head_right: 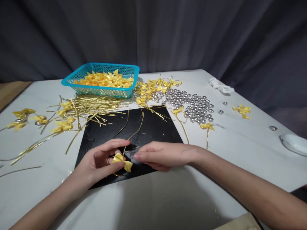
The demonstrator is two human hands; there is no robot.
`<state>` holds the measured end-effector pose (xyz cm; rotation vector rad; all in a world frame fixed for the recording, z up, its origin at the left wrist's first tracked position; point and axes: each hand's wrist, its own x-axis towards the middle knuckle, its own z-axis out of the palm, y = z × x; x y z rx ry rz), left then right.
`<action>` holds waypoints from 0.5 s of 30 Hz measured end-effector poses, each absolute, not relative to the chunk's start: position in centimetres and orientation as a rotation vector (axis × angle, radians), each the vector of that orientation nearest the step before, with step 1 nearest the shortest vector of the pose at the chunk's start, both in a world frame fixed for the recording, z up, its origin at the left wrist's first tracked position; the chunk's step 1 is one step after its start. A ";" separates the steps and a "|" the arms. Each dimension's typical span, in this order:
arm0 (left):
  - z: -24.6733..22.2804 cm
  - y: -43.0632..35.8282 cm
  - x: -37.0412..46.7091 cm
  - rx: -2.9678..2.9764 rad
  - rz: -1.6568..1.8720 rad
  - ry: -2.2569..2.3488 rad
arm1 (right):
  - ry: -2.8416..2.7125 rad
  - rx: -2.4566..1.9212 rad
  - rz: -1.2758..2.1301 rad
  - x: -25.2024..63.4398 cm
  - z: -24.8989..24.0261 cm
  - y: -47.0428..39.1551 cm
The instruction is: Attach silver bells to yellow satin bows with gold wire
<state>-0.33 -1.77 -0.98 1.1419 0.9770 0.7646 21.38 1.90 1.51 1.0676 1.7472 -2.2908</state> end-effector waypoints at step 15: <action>-1.0 -1.7 -0.3 1.142 0.743 0.974 | 1.451 0.896 -2.560 21.0 0.8 1.7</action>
